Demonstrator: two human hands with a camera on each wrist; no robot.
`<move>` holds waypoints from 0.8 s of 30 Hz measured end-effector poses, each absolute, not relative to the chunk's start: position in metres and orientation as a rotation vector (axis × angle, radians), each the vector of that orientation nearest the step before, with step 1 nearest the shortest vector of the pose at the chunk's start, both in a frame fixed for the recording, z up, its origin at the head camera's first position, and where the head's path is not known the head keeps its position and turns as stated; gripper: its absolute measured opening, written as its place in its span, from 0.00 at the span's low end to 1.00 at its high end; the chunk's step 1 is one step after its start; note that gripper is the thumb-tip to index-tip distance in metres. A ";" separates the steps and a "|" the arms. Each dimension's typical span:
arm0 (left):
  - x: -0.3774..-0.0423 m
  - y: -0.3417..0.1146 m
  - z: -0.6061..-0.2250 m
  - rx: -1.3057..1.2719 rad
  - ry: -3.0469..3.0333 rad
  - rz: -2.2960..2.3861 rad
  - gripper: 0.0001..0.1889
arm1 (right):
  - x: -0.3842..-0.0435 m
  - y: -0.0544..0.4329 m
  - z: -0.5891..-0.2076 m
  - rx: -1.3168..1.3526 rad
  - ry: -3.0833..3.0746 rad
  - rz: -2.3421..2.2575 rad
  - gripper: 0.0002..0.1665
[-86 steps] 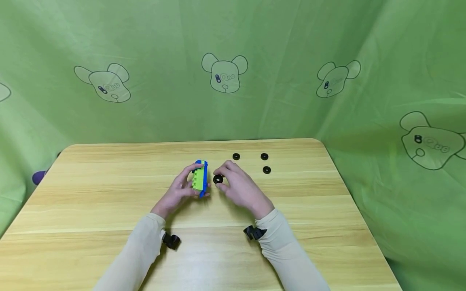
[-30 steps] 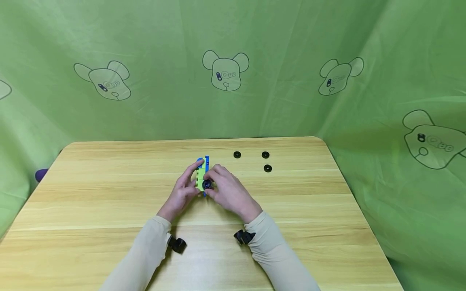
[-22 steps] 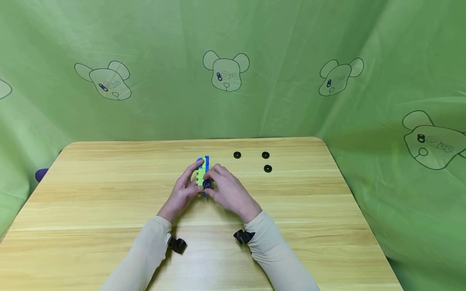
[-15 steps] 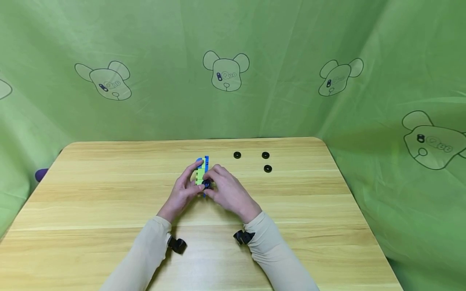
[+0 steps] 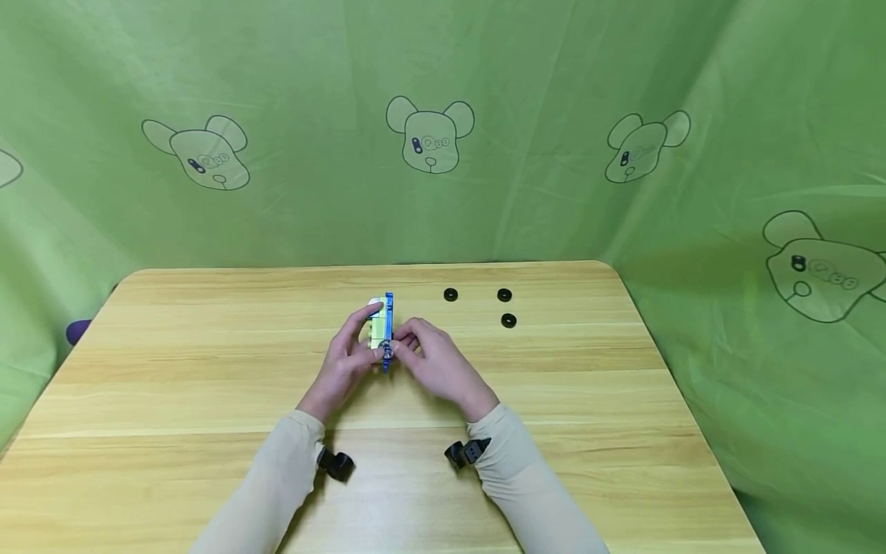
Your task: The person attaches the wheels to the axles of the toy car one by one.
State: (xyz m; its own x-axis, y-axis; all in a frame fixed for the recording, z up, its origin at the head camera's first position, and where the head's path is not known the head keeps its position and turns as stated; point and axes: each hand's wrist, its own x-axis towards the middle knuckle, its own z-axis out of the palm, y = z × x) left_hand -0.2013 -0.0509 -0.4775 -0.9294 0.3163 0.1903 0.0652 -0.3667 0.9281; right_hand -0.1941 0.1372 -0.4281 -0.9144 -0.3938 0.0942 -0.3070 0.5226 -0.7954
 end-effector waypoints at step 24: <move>-0.204 -0.048 -0.481 0.554 1.639 2.500 0.41 | -0.198 0.133 -0.436 -0.458 2.329 -1.660 0.12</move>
